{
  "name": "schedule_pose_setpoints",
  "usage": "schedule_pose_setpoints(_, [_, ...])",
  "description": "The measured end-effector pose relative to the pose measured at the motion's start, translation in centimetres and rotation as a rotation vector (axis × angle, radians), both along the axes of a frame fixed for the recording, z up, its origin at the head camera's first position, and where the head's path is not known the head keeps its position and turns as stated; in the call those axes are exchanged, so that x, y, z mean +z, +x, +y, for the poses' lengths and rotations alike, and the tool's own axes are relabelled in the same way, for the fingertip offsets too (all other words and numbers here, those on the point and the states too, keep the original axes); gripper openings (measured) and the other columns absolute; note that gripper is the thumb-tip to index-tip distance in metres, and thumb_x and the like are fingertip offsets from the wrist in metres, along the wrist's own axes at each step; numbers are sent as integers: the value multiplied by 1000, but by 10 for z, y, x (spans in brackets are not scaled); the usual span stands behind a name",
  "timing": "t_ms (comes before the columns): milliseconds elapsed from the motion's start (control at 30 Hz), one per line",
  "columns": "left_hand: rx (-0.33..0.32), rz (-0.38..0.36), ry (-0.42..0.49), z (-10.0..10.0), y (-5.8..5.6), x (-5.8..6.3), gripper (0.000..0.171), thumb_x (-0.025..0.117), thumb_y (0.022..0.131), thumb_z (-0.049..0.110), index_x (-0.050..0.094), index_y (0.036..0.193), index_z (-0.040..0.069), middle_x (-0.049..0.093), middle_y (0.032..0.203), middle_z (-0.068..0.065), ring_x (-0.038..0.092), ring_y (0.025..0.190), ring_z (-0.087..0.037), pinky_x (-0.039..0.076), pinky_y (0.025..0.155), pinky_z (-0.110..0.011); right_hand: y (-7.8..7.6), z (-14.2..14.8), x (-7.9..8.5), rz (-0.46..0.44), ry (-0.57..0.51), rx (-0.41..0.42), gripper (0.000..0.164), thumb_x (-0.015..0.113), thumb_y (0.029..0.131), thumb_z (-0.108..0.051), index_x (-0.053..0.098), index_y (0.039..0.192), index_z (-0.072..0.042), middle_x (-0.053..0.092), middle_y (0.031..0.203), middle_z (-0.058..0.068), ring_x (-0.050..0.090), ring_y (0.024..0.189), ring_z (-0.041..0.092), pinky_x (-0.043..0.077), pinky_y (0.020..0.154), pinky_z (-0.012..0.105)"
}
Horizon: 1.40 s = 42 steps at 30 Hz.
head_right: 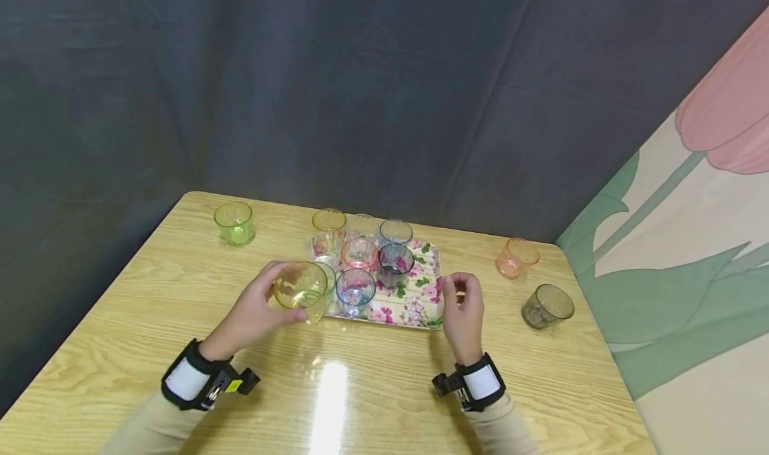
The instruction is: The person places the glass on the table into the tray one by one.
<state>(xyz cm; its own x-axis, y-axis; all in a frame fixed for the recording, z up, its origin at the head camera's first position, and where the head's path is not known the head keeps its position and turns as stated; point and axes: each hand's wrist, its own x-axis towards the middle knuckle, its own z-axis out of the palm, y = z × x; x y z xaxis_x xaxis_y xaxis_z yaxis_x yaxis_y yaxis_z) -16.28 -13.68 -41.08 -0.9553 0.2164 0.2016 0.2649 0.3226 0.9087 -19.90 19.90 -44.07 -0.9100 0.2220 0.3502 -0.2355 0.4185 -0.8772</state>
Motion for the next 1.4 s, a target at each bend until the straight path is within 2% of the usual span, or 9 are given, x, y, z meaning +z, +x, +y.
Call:
schedule_pose_setpoints(100, [-45,2,19,11,2,0,75,86,75,38,52,140,18,52,135,-5,49,126,-26,41,101,-48,-3,-5,-10,43,-96,102,28,41,107,-13,50,120,11,51,106,-2,48,92,5,40,76,16])
schedule_pose_setpoints(233, [-85,3,42,26,2,1,77,86,76,40,51,142,20,51,138,-5,49,127,-26,43,101,-49,6,-22,-5,54,-196,278,39,30,110,-18,41,132,12,48,126,-1,48,113,10,41,92,19])
schedule_pose_setpoints(433, [-131,-13,90,50,5,1,84,82,76,50,46,147,25,47,146,-5,46,133,-27,41,104,-51,15,-47,-1,55,-240,489,58,18,110,-36,24,151,4,27,153,15,27,143,25,32,114,21])
schedule_pose_setpoints(567, [-186,-12,136,67,8,-1,98,76,72,65,40,152,22,36,158,-5,34,146,-31,33,114,-58,19,-58,1,46,-284,593,66,13,109,-46,13,157,-1,13,162,21,17,151,19,21,124,30])
schedule_pose_setpoints(733, [-217,-23,150,80,11,-6,106,74,71,67,33,156,17,29,163,-6,27,150,-31,29,118,-57,26,-67,2,30,-325,711,75,7,106,-53,1,159,-1,7,168,8,11,153,9,-5,121,62])
schedule_pose_setpoints(900, [-211,-46,153,83,12,-9,107,73,71,69,31,157,19,30,163,-8,33,146,-31,37,113,-54,31,-69,3,7,-324,837,78,2,104,-56,-5,158,0,9,166,-11,9,153,3,-6,115,72])
schedule_pose_setpoints(1033, [-205,-60,196,82,11,-9,111,74,69,69,24,158,25,35,158,-8,39,142,-26,37,112,-51,32,-66,5,-16,-312,918,79,0,103,-56,-2,158,1,15,166,-5,20,151,5,15,124,49])
schedule_pose_setpoints(1167, [-189,-41,247,78,10,-10,111,77,69,64,21,158,31,48,142,-8,46,131,-22,41,110,-44,33,-64,6,-18,-345,1015,79,6,104,-56,5,157,3,23,164,-2,29,148,4,26,120,21])
schedule_pose_setpoints(1400, [-151,-8,232,70,5,-11,107,78,69,59,28,156,20,53,127,-8,48,111,-18,45,88,-25,33,-63,3,15,-353,1093,72,19,107,-50,12,156,2,31,162,3,33,148,11,28,121,25])
